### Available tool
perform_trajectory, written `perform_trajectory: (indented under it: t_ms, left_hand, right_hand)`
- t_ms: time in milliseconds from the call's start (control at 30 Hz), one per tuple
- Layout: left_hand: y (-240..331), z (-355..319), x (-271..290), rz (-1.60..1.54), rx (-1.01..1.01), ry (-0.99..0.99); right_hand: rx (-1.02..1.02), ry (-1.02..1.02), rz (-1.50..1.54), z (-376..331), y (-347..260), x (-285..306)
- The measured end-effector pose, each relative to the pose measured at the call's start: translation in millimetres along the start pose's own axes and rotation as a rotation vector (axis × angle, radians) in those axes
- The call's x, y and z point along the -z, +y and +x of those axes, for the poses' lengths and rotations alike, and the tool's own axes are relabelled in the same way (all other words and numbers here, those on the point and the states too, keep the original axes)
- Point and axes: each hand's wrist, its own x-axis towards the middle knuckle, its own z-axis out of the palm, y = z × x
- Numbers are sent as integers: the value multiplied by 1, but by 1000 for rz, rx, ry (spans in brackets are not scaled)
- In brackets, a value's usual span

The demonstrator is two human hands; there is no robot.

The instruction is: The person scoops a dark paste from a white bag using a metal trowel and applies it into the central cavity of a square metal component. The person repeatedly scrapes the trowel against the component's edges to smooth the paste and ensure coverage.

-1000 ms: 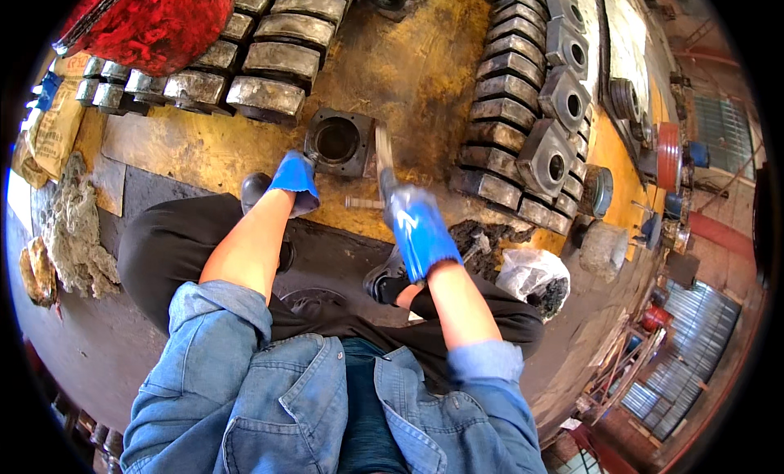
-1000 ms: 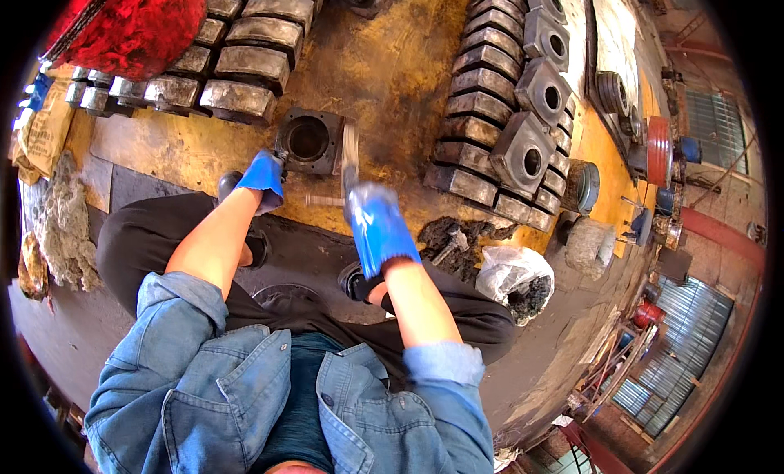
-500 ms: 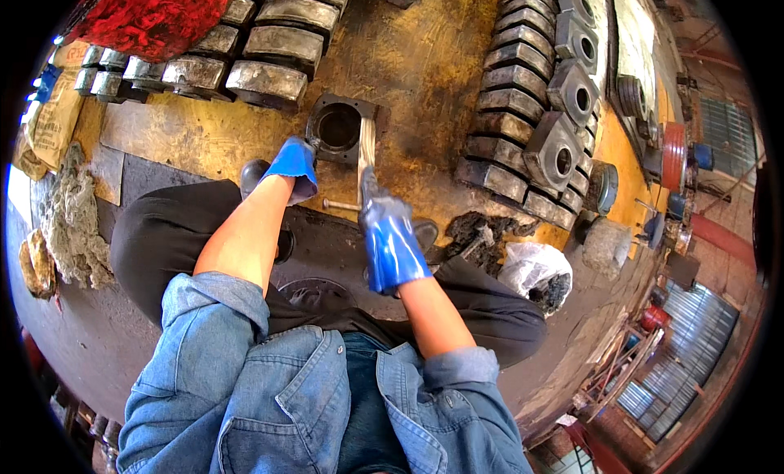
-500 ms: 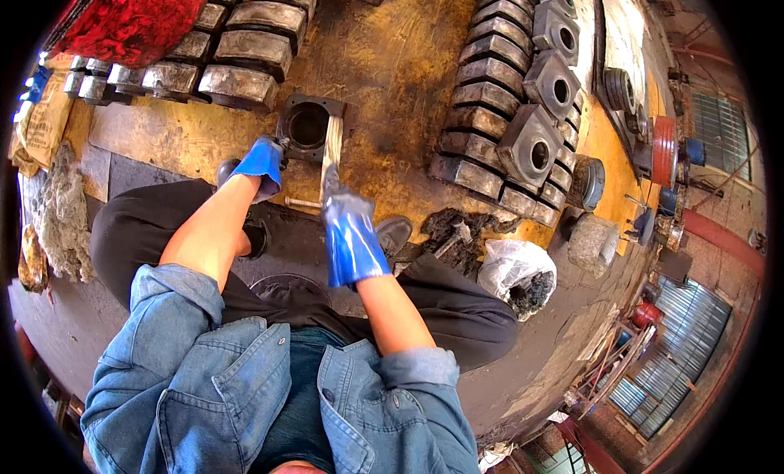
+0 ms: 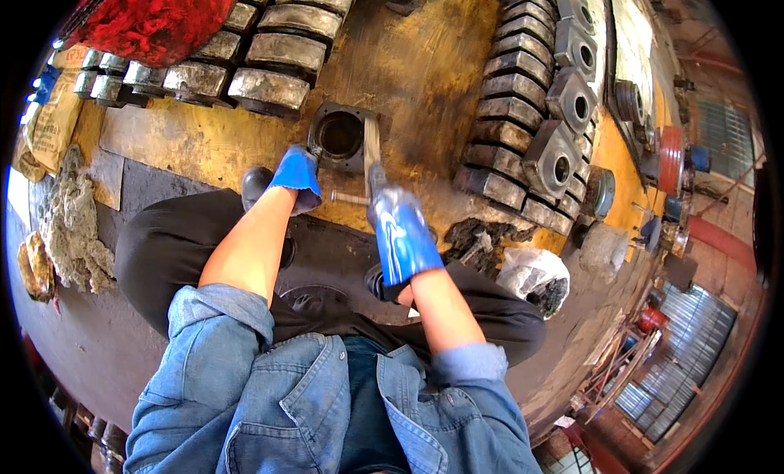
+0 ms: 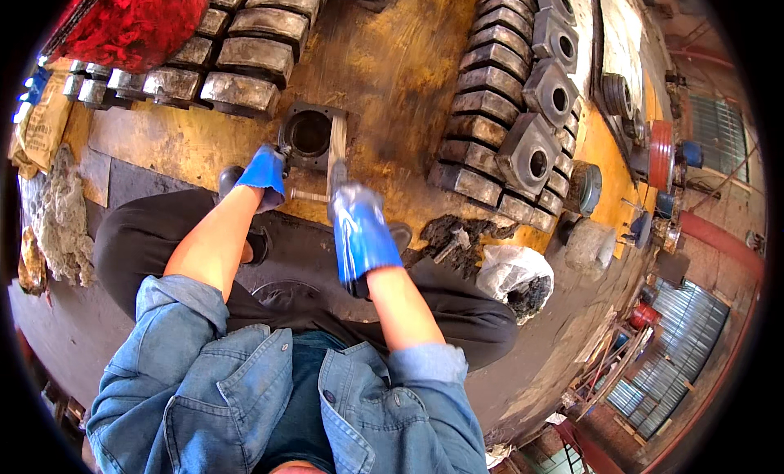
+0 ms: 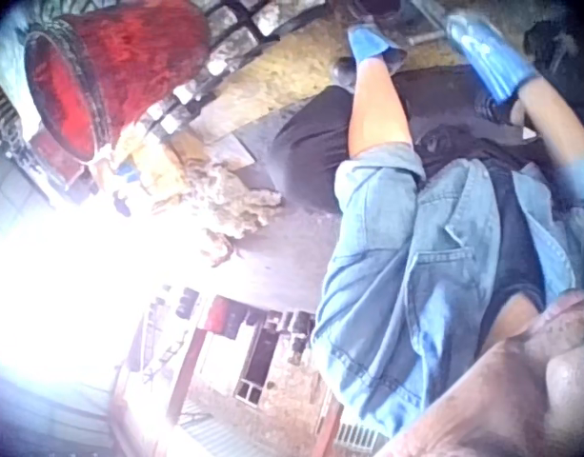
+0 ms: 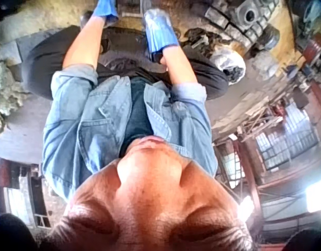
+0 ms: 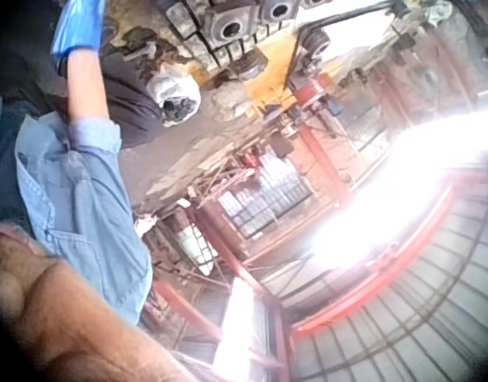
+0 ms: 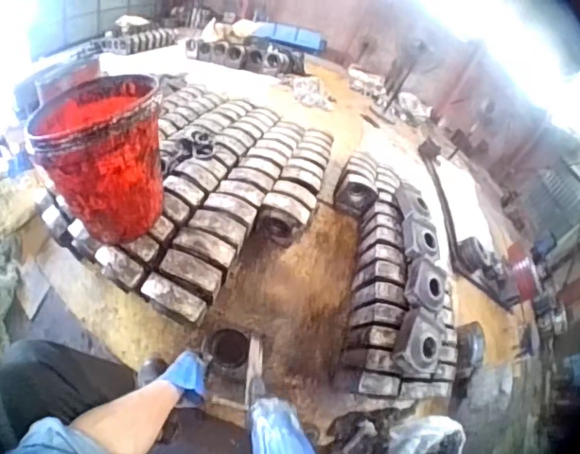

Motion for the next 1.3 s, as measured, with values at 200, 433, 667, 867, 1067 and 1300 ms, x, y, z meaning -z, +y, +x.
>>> perform_trajectory:
  t_ms: [200, 433, 667, 867, 1067, 1300]
  left_hand:
    - [-10, 27, -27, -750, 430, 4]
    - [-44, 21, -83, -695, 186, 118]
    - [-3, 21, -11, -1501, 570, 10]
    - [13, 17, 9, -1712, 650, -138]
    - [25, 19, 20, -1814, 598, -108]
    - [15, 21, 14, -1310, 415, -123]
  right_hand:
    - [108, -52, -91, -46, -15, 0]
    - [40, -213, -39, -26, -24, 15]
    - [115, 130, -166, -94, 20, -15]
    - [-5, 85, 76, -72, 28, 10]
    - [-95, 256, 1489, -41, 110, -23]
    - [-497, -45, 1639, -12, 108, 53]
